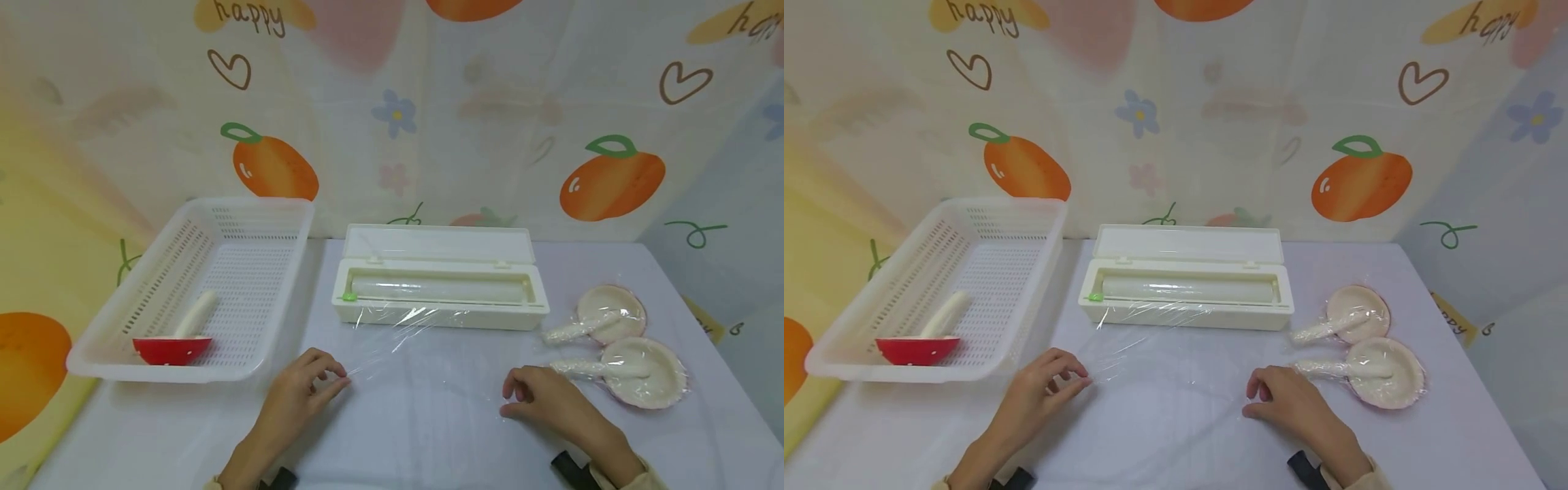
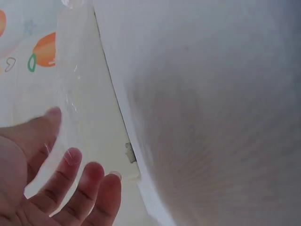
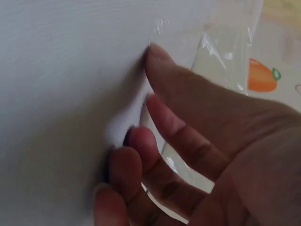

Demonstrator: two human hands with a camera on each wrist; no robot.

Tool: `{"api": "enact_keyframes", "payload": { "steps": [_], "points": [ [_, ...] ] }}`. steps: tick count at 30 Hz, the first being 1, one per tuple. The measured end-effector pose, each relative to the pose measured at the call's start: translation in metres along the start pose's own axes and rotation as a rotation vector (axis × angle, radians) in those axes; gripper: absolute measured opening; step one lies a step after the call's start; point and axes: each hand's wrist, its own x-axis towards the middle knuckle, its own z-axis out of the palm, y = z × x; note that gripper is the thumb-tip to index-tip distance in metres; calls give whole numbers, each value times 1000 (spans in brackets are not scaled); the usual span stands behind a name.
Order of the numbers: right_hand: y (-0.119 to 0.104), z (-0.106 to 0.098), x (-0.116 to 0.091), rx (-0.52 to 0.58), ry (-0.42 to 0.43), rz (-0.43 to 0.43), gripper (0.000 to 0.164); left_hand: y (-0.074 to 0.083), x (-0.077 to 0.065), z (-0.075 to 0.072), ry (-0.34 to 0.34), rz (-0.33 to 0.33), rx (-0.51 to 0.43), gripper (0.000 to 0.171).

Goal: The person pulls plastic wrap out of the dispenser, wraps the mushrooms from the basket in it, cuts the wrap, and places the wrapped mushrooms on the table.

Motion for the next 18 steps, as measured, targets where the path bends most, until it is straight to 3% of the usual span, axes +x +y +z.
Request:
{"api": "enact_keyframes", "payload": {
  "steps": [5,7,10,14,18],
  "points": [
    [6,-2,-9,26,-47,-56,17,0,-4,1,38,40,34,29],
    [8,-2,-13,33,-55,-60,17,0,-6,1,1,49,12,28],
    [11,-4,-17,49,-77,-61,17,2,-8,-3,-117,38,-22,27],
    [13,-14,-18,68,-104,-77,19,7,-7,-13,-273,-89,24,36],
    [9,-32,-10,20,6,-4,19,10,5,-19,-302,-261,55,43]
  ]
}}
